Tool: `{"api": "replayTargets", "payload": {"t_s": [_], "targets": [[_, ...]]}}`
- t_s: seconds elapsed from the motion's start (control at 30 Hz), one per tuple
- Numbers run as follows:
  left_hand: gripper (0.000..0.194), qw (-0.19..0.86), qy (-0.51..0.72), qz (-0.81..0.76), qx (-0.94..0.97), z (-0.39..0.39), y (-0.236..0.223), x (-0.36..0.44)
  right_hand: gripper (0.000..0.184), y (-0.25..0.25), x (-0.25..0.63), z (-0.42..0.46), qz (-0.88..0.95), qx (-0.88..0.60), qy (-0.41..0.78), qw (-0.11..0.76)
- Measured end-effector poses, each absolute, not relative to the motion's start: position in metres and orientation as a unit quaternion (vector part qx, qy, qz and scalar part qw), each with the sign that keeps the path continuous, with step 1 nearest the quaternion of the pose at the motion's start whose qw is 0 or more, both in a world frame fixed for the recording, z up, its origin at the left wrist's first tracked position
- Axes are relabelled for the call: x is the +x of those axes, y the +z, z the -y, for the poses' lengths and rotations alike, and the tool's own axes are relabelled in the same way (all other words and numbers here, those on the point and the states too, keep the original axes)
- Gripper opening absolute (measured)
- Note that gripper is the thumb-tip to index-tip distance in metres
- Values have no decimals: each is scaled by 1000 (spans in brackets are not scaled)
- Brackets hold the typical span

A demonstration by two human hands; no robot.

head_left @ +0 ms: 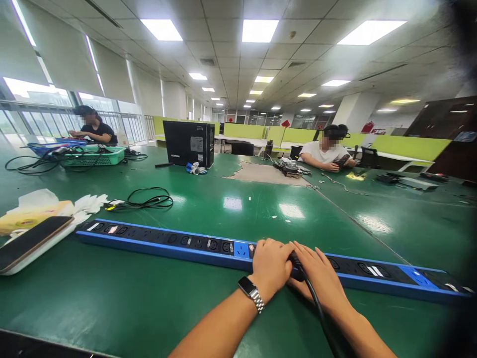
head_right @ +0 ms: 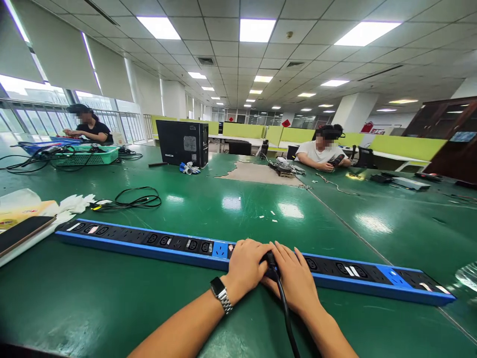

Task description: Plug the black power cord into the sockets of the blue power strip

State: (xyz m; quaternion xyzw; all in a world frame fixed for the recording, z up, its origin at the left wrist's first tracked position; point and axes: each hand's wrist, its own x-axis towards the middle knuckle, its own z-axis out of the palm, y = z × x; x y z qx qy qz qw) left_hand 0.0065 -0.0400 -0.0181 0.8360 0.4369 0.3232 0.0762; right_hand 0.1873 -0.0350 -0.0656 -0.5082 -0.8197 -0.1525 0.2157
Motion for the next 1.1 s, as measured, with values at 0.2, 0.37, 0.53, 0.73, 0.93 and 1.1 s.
{"api": "replayTargets", "payload": {"t_s": [0.2,0.37,0.53,0.73,0.93,1.1], "targets": [[30,68,507,-425,747,40,-3,-15,75,-69,187,31,814,-512,-197,190],[32,46,526,-485,697,42,-1,-136,81,-65,182,33,804,-534,-193,178],[34,71,430,-519,735,53,-17,-231,82,-65,179,33,794,-555,-162,187],[32,72,419,-490,761,53,-28,-234,83,-67,180,29,790,-562,-138,203],[30,27,382,-513,769,51,-29,-225,82,-70,184,23,790,-556,-120,228],[38,-5,307,-506,806,57,-23,-221,69,-53,163,33,797,-531,-45,284]]}}
